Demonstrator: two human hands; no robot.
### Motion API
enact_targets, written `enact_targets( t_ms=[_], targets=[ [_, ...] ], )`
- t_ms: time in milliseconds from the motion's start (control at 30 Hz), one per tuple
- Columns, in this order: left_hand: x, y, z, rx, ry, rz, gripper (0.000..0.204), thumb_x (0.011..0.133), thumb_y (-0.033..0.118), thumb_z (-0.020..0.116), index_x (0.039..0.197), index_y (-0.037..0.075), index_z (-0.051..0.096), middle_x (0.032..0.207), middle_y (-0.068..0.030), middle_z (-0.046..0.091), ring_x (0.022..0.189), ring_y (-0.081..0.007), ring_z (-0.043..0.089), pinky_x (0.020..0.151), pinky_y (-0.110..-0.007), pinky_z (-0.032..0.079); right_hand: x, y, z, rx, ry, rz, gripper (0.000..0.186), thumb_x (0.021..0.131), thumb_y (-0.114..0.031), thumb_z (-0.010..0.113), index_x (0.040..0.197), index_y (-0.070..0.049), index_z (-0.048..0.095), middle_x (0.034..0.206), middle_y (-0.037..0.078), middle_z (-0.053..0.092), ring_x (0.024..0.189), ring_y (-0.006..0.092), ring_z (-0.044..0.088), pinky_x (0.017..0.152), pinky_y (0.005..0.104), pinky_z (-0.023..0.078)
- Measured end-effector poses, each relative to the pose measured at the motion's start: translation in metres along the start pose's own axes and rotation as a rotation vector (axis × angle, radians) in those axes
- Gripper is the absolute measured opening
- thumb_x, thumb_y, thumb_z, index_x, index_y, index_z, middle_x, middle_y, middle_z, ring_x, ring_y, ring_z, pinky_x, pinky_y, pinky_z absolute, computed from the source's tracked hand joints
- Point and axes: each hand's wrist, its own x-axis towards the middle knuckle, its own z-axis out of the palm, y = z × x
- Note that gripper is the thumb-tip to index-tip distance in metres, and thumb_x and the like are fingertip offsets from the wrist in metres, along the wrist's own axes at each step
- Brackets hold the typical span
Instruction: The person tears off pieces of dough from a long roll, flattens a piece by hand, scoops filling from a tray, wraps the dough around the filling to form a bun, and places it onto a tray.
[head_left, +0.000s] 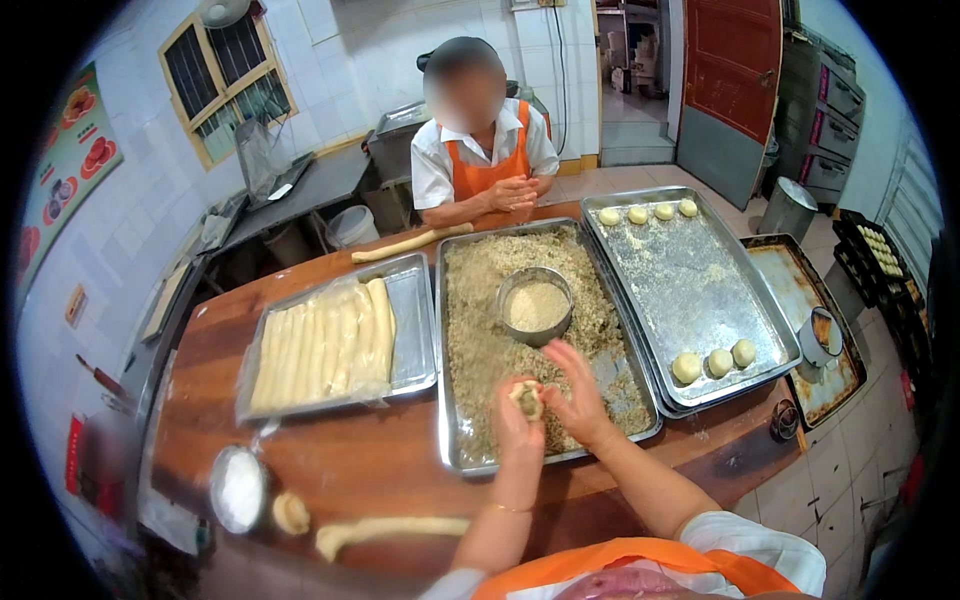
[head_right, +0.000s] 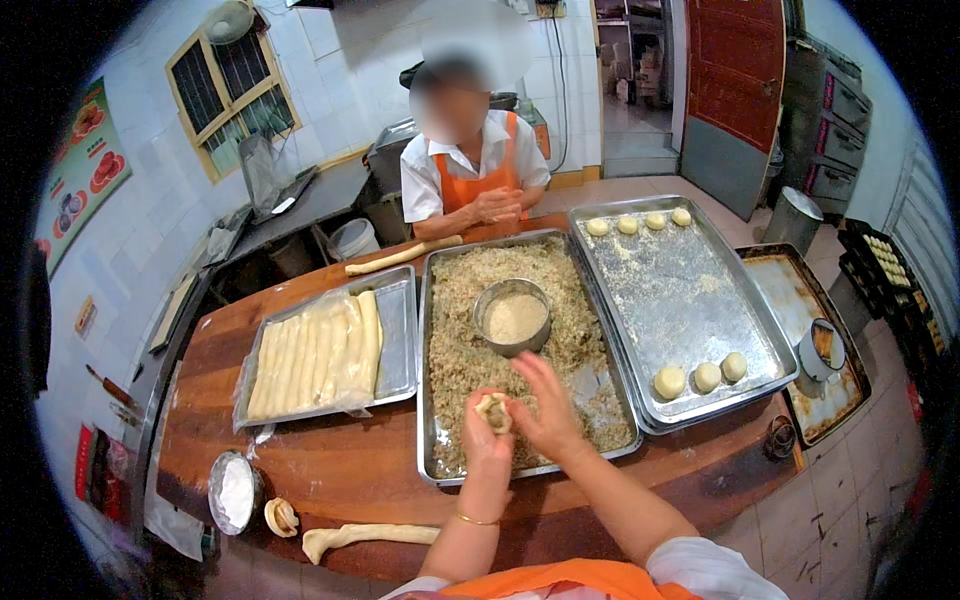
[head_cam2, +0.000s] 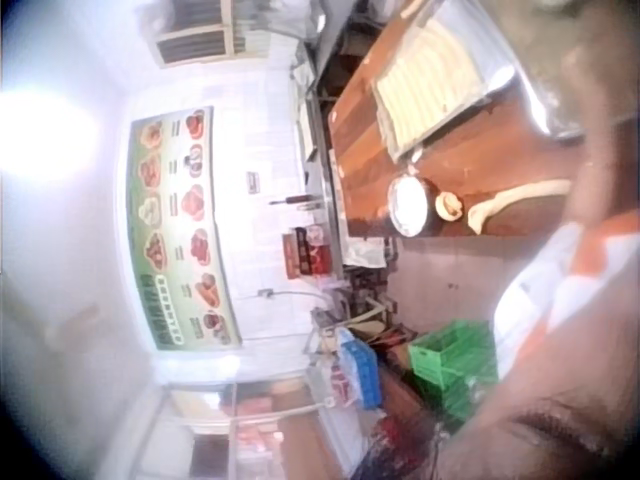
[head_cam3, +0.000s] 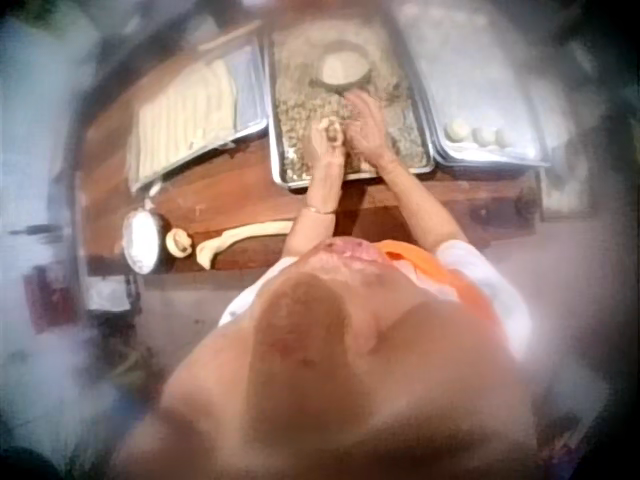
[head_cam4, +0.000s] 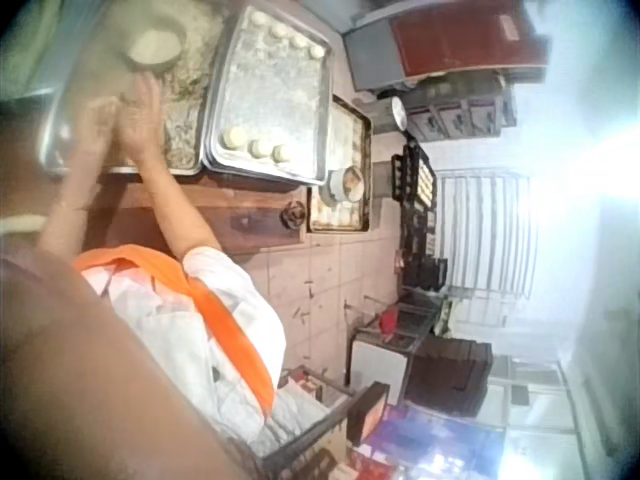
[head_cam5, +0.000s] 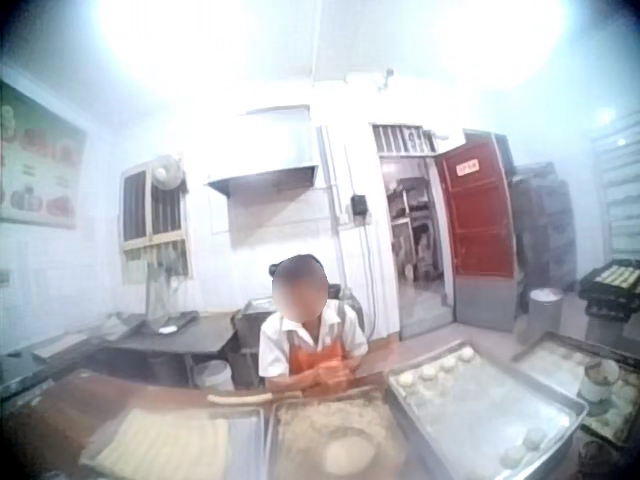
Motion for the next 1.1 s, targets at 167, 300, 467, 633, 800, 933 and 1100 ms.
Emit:
enact_targets(
  t_ms=[167,300,467,633,800,933,1100],
  targets=[
    [-0.017,-0.009,0.009,-0.055,-0.013,-0.124,0.022,0.1,0.026,0.056,0.09,0.006,0.06,0.087,-0.0069,0.062,0.078,-0.0193,0.061,0.071,-0.033,0.053,-0.017,0.007,0.019,0.644,-0.269,0.379,0.062,0.091,-0.006,0.057,0.15,-0.004,0.036,0.143,0.01,0.048,0.127,0.0169,0.047,0.105,0.031,0.039],
    [-0.021,-0.019,0.001,0.171,0.047,-0.005,0.021,0.1,0.027,0.054,0.091,0.008,0.06,0.086,-0.0037,0.062,0.081,-0.0166,0.061,0.073,-0.033,0.053,-0.033,0.015,0.025,0.664,-0.28,0.352,0.06,0.092,-0.005,0.057,0.149,-0.004,0.037,0.141,0.008,0.049,0.123,0.0144,0.049,0.104,0.0282,0.04],
    [-0.022,-0.018,0.014,0.019,-0.168,-0.084,0.025,0.102,0.03,0.051,0.097,0.007,0.061,0.093,-0.0047,0.063,0.089,-0.0169,0.062,0.078,-0.033,0.053,-0.021,0.011,0.006,0.753,-0.234,0.471,0.06,0.093,-0.004,0.058,0.149,-0.006,0.037,0.139,0.009,0.05,0.124,0.0153,0.05,0.104,0.0292,0.042],
    [-0.048,-0.008,0.016,0.242,-0.279,-0.002,0.028,0.101,0.031,0.051,0.114,0.008,0.06,0.103,-0.0052,0.065,0.098,-0.0171,0.062,0.081,-0.032,0.053,-0.002,-0.005,-0.025,1.213,-0.285,0.596,0.064,0.092,-0.008,0.062,0.15,-0.007,0.036,0.143,0.01,0.048,0.132,0.0191,0.046,0.108,0.0339,0.041],
    [-0.045,-0.017,-0.001,0.269,-0.248,-0.012,0.023,0.101,0.033,0.054,0.107,0.011,0.058,0.09,0.0015,0.061,0.078,-0.0089,0.06,0.057,-0.021,0.046,-0.023,0.008,-0.011,0.871,-0.405,0.516,0.059,0.092,-0.007,0.06,0.147,-0.005,0.039,0.144,0.008,0.048,0.131,0.0169,0.046,0.109,0.0325,0.038],
    [-0.04,-0.024,-0.007,0.342,-0.208,0.02,0.024,0.103,0.034,0.049,0.107,0.012,0.057,0.091,0.0003,0.06,0.076,-0.0091,0.059,0.051,-0.021,0.044,-0.028,0.007,-0.007,0.85,-0.389,0.589,0.057,0.091,-0.006,0.059,0.145,-0.006,0.041,0.138,0.006,0.053,0.117,0.0137,0.055,0.092,0.0276,0.049],
    [-0.055,-0.014,0.013,0.353,-0.331,-0.076,0.033,0.106,0.042,0.037,0.114,0.014,0.053,0.095,-0.0038,0.059,0.072,-0.0094,0.058,0.046,-0.021,0.044,-0.021,0.016,-0.029,1.159,-0.387,0.809,0.062,0.091,-0.008,0.062,0.148,-0.007,0.039,0.136,0.007,0.054,0.112,0.014,0.058,0.085,0.0269,0.054]
  ],
)
